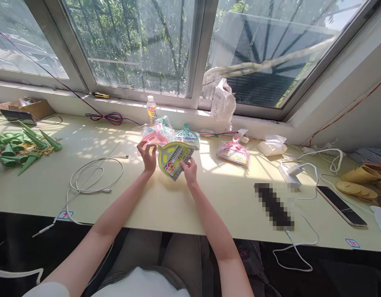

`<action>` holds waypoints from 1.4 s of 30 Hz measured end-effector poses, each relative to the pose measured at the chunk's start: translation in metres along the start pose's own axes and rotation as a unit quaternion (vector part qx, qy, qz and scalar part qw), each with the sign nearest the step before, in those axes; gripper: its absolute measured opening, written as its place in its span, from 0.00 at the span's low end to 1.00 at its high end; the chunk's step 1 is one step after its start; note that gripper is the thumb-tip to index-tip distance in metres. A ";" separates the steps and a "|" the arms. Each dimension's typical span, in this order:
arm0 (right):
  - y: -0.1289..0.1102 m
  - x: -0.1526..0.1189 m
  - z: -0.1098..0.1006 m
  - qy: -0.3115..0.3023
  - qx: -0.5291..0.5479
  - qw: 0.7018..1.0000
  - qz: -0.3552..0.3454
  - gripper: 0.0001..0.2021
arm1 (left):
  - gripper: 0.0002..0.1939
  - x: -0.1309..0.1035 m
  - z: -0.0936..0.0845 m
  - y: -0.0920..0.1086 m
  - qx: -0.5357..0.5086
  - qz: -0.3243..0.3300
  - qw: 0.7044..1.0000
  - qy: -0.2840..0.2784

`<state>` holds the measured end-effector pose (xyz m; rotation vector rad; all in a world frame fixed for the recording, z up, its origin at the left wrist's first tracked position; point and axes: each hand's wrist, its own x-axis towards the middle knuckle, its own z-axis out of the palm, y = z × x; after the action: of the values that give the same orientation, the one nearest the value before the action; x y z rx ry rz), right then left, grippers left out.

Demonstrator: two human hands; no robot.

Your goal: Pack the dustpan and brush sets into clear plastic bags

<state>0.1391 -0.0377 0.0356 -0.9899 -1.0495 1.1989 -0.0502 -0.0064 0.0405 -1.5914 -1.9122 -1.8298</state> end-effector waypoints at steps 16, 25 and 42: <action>0.005 0.010 -0.014 0.065 0.096 0.993 -0.010 0.24 | 0.39 0.003 0.005 0.009 -0.296 -0.210 0.919 -0.158; -0.002 0.005 -0.007 0.060 0.022 0.997 -0.048 0.22 | 0.37 -0.018 0.017 0.020 -0.481 -0.261 0.762 -0.346; 0.007 0.021 -0.030 0.085 -0.011 0.995 0.059 0.14 | 0.35 -0.031 0.025 0.018 -0.459 -0.274 0.756 -0.378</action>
<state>0.1679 -0.0173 0.0240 -1.1627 -0.8831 1.1776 -0.0087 -0.0105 0.0258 -2.5714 -1.9621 -3.0706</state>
